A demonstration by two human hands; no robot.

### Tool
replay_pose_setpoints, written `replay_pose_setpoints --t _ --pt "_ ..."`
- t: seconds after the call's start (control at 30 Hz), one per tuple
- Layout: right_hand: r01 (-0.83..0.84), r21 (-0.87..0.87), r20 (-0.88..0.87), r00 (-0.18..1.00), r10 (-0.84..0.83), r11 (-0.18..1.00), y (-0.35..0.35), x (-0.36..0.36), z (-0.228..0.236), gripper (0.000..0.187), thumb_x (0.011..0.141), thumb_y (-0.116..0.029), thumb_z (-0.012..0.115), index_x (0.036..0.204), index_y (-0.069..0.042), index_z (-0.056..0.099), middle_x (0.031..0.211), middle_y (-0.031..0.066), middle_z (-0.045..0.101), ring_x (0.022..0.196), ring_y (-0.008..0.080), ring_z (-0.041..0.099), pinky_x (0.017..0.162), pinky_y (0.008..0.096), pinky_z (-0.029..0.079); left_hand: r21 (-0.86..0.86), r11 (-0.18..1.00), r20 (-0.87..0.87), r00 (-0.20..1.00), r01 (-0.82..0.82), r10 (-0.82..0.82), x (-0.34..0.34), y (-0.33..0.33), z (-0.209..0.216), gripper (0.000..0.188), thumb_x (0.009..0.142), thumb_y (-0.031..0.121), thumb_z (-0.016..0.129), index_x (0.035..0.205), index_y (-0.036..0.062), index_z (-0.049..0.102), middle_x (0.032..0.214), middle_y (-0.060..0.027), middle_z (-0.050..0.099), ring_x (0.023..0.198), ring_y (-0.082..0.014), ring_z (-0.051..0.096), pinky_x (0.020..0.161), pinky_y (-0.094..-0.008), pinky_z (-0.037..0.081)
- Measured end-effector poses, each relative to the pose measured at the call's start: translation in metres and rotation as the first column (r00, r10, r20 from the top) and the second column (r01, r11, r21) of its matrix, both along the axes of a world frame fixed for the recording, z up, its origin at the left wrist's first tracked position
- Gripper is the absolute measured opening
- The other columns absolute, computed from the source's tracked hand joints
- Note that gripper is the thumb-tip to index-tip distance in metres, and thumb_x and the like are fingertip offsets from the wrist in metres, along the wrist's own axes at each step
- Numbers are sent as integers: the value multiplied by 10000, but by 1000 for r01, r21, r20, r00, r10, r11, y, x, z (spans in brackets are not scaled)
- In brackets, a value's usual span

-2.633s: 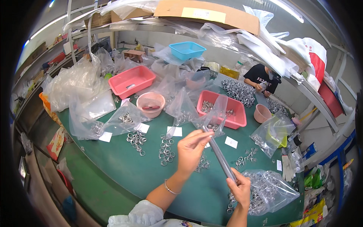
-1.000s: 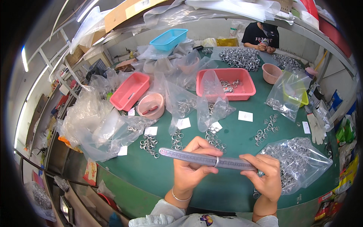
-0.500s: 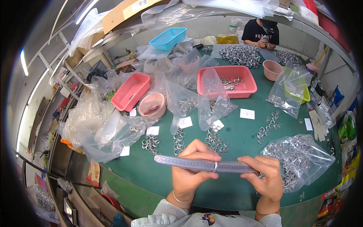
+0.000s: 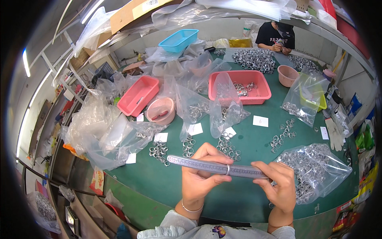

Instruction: The person repeatedly picks up small metal rings from a green table and measures them using a caliper. They place the measured rings back onto the table in organized piles. The person also briefly handles a black cloth at the end of the clip.

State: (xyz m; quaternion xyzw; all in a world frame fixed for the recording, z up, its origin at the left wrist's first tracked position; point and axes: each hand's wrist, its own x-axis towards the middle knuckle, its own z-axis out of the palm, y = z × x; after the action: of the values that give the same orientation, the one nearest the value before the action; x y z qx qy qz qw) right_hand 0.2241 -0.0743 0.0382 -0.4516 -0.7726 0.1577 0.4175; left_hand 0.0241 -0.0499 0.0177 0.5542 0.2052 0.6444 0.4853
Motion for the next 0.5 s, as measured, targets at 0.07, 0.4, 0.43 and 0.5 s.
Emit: replay_pose_setpoints --t 0.07,0.4,0.43,0.5 --pt "6 8 -1 1000 -6 1000 0 0 0 345 632 -158 722 956 -58 661 614 76 546 522 235 506 513 331 372 9 1000 -8 1000 2 -2 0 1 0 322 623 -8 773 918 -60 653 895 -88 537 838 -175 574 738 -269 477" --pt "28 13 -1 1000 -28 1000 -2 4 -1 357 622 -140 730 963 -57 662 608 73 541 516 233 503 505 332 372 -6 1000 -5 1000 30 -30 3 5 -2 318 622 2 776 911 -54 656 895 -84 538 846 -176 568 749 -272 473" --pt "30 8 4 1000 -30 1000 -3 4 0 358 623 -140 730 964 -58 661 606 72 539 516 232 502 503 332 371 -5 999 -4 999 32 -32 4 5 -3 317 622 2 776 910 -54 656 895 -85 538 845 -176 567 750 -272 472" --pt "37 11 7 999 -37 999 -4 5 1 361 622 -146 730 966 -59 662 602 71 534 514 232 499 499 333 370 -7 999 3 999 38 -38 5 5 -3 321 619 3 778 910 -54 656 898 -88 539 844 -176 567 749 -270 471"
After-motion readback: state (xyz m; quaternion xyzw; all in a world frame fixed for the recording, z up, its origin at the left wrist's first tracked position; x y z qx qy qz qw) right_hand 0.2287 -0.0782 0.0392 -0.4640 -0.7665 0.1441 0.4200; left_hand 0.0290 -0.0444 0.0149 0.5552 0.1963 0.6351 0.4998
